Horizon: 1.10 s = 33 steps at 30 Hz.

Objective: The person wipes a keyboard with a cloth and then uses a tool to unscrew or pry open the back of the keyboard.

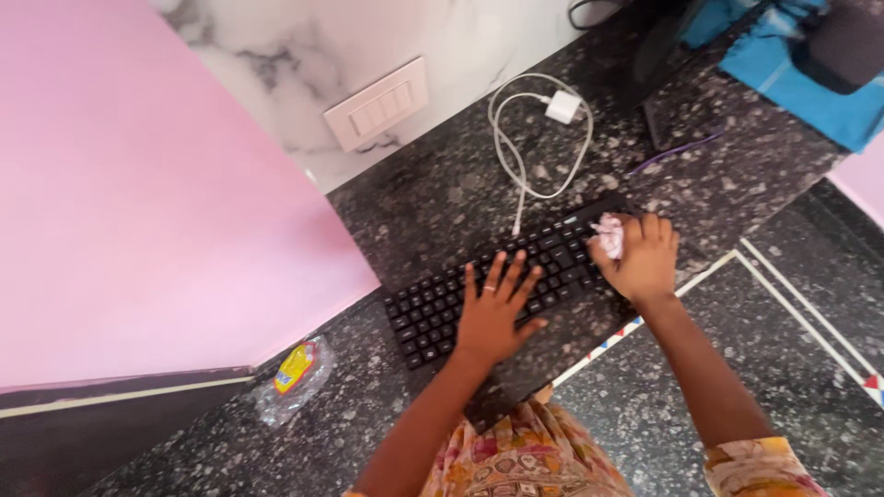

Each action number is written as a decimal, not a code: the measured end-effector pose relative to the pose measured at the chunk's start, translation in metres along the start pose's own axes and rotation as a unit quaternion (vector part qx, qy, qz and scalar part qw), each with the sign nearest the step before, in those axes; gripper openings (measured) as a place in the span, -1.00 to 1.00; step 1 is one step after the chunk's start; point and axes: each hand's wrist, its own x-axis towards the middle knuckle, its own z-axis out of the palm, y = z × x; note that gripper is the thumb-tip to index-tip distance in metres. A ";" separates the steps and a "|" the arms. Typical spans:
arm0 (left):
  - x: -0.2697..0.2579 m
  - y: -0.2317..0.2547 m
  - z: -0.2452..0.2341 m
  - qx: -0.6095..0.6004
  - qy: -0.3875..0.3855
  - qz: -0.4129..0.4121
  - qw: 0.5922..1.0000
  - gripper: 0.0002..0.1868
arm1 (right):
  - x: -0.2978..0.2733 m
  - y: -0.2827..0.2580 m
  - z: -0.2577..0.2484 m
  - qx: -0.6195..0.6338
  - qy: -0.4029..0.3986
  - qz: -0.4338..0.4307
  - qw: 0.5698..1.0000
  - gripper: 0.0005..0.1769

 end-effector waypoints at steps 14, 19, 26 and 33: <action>-0.006 -0.010 0.006 0.013 0.014 0.030 0.999 -0.10 | 0.027 -0.046 0.019 0.065 -0.028 -0.011 0.997 -0.73; -0.053 -0.060 -0.042 -0.061 -0.060 -0.058 0.995 0.25 | 0.027 -0.040 0.036 -0.079 0.078 0.042 0.993 -0.43; -0.079 -0.098 -0.038 -0.118 0.034 -0.142 0.982 0.59 | 0.022 -0.068 0.062 -0.060 -0.084 0.177 0.979 -0.50; -0.081 -0.097 -0.030 -0.098 0.036 -0.138 0.985 0.56 | -0.003 -0.189 0.053 -0.016 -0.074 0.102 0.992 -0.64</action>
